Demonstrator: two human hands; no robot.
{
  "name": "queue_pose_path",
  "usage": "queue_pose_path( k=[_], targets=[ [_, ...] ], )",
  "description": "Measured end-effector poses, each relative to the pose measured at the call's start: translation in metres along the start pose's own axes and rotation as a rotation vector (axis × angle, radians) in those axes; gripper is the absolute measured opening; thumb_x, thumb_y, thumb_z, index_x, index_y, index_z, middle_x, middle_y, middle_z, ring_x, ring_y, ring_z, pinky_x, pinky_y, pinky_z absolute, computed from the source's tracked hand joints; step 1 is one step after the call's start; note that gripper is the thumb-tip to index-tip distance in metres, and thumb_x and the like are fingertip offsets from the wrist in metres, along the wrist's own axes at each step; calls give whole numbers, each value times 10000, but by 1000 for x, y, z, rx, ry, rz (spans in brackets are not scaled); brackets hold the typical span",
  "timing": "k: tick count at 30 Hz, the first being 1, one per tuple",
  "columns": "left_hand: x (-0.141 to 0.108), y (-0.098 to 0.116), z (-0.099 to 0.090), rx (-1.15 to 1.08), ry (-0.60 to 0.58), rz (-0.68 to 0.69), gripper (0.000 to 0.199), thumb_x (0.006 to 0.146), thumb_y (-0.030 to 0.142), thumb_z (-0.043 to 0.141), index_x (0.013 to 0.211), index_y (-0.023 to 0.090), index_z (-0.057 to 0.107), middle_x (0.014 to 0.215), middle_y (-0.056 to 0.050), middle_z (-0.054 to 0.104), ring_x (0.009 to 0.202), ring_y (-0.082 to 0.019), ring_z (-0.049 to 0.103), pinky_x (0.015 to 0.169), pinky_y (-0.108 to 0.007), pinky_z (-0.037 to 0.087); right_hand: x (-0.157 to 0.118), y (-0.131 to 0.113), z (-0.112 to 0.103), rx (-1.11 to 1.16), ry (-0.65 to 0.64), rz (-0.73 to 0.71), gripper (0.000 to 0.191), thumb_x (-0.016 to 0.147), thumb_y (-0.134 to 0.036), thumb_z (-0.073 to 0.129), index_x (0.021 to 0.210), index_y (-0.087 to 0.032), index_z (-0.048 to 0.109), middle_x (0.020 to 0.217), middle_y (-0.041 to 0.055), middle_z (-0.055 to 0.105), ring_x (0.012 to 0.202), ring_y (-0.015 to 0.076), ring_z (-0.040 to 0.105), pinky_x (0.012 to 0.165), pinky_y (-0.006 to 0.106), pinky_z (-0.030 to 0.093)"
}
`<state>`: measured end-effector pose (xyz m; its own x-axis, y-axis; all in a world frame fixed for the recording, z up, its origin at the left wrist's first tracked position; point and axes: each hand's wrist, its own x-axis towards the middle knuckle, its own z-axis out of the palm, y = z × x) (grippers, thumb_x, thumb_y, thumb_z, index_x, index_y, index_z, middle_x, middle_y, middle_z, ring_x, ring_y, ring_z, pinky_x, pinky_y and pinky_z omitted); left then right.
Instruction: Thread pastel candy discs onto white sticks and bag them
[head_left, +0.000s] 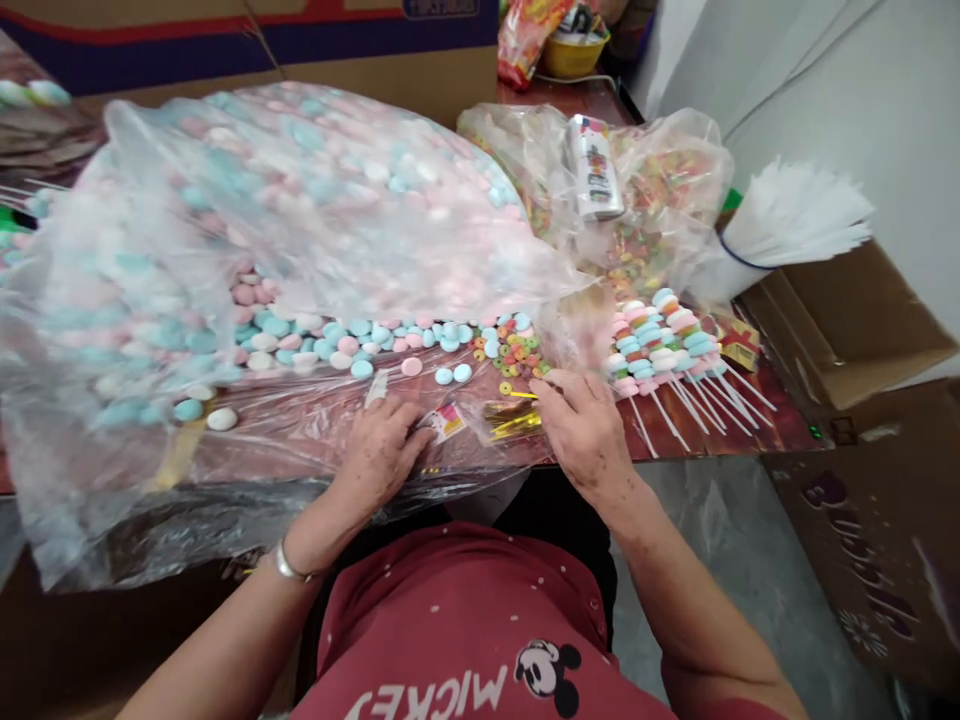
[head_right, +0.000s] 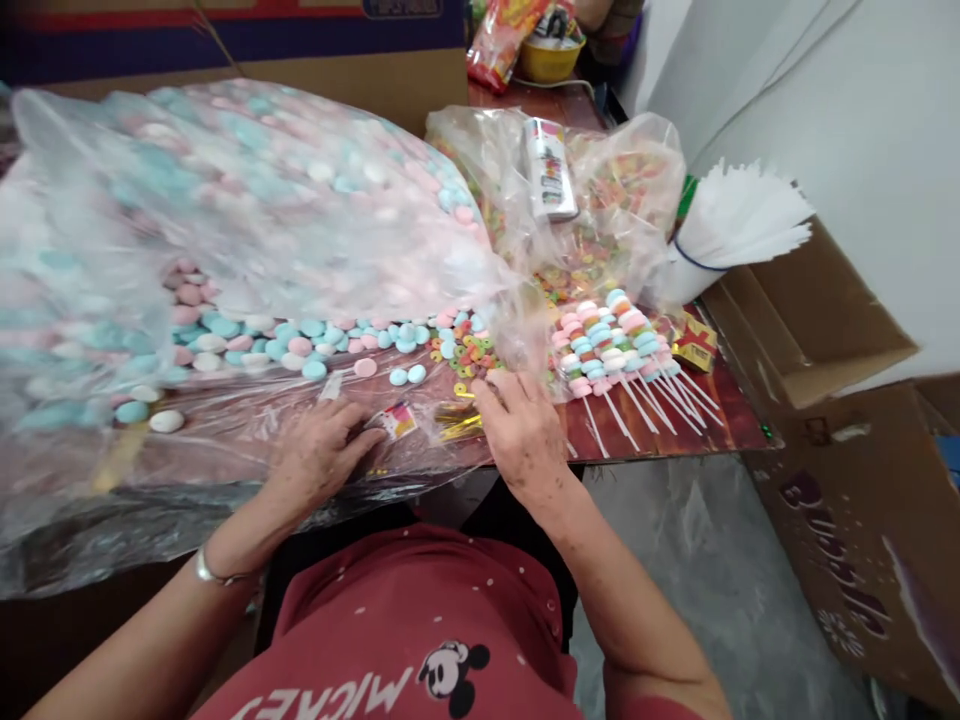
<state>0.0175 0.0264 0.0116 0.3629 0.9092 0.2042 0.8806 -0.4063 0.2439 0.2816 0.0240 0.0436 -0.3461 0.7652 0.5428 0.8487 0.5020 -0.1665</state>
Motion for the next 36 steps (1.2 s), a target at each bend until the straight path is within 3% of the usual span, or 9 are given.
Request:
queue_pose_path(
  k=[5, 11, 17, 21, 24, 27, 30, 33, 36],
  targets=[
    [3, -2, 6, -80, 104, 66, 93, 913, 205, 559, 905, 169, 644, 841, -70, 668, 817, -237, 573, 751, -358, 468, 5, -9, 10, -38, 38, 25, 248, 966, -205, 477, 1150, -183, 642, 1096, 117, 668, 964, 249, 571, 845, 400, 432],
    [6, -6, 10, -51, 167, 124, 250, 964, 200, 466, 810, 183, 662, 767, -64, 638, 755, -214, 542, 714, -344, 487, 5, -26, 14, 32, 13, -7, 262, 954, -190, 479, 1155, -213, 644, 1088, 103, 680, 980, 241, 584, 862, 396, 437],
    [6, -7, 14, 5, 282, 212, 275, 966, 113, 405, 1070, 149, 657, 754, -64, 659, 722, -196, 579, 714, -330, 511, 3, -33, 21, 86, -4, -25, 256, 946, -166, 479, 1139, -189, 647, 1089, 114, 688, 975, 246, 587, 841, 402, 441],
    [9, -5, 5, -78, 355, 201, 196, 957, 140, 468, 911, 179, 655, 966, -104, 704, 935, -229, 606, 832, -381, 513, 3, -38, 23, 131, 28, -4, 308, 940, -156, 480, 1217, -178, 613, 1135, 135, 669, 1023, 263, 585, 872, 424, 460],
    [12, 2, -8, -218, 399, 155, 151, 941, 155, 514, 865, 194, 639, 877, -73, 691, 869, -215, 597, 799, -383, 505, 7, -43, 22, 238, 19, 44, 408, 950, -226, 486, 1353, -173, 517, 1219, 155, 627, 1119, 284, 566, 959, 471, 453],
    [13, 12, -23, -399, 331, 185, 117, 942, 179, 536, 849, 185, 607, 748, -23, 645, 728, -163, 572, 700, -304, 489, 13, -48, 20, 410, -26, 30, 351, 959, -263, 492, 1297, -183, 546, 1171, 132, 652, 1086, 257, 588, 962, 450, 465],
    [14, 20, -35, -524, 164, 160, 110, 950, 229, 537, 864, 182, 586, 724, 11, 638, 653, -122, 575, 610, -238, 466, 18, -49, 18, 580, -77, 42, 181, 977, -218, 462, 1010, -215, 640, 906, 49, 687, 863, 187, 614, 847, 367, 491],
    [13, 24, -41, -567, 32, 123, 163, 951, 280, 524, 829, 190, 583, 674, 37, 642, 568, -101, 565, 547, -214, 441, 18, -48, 16, 616, -85, 84, 215, 983, -226, 454, 831, -212, 606, 752, 12, 622, 741, 159, 557, 747, 318, 465],
    [11, 26, -41, -553, -6, 147, 254, 966, 295, 483, 751, 202, 581, 616, 33, 634, 532, -110, 572, 530, -221, 440, 14, -47, 13, 584, -58, 62, 291, 1004, -288, 409, 771, -208, 564, 697, 9, 563, 699, 158, 510, 684, 305, 431]
  ],
)
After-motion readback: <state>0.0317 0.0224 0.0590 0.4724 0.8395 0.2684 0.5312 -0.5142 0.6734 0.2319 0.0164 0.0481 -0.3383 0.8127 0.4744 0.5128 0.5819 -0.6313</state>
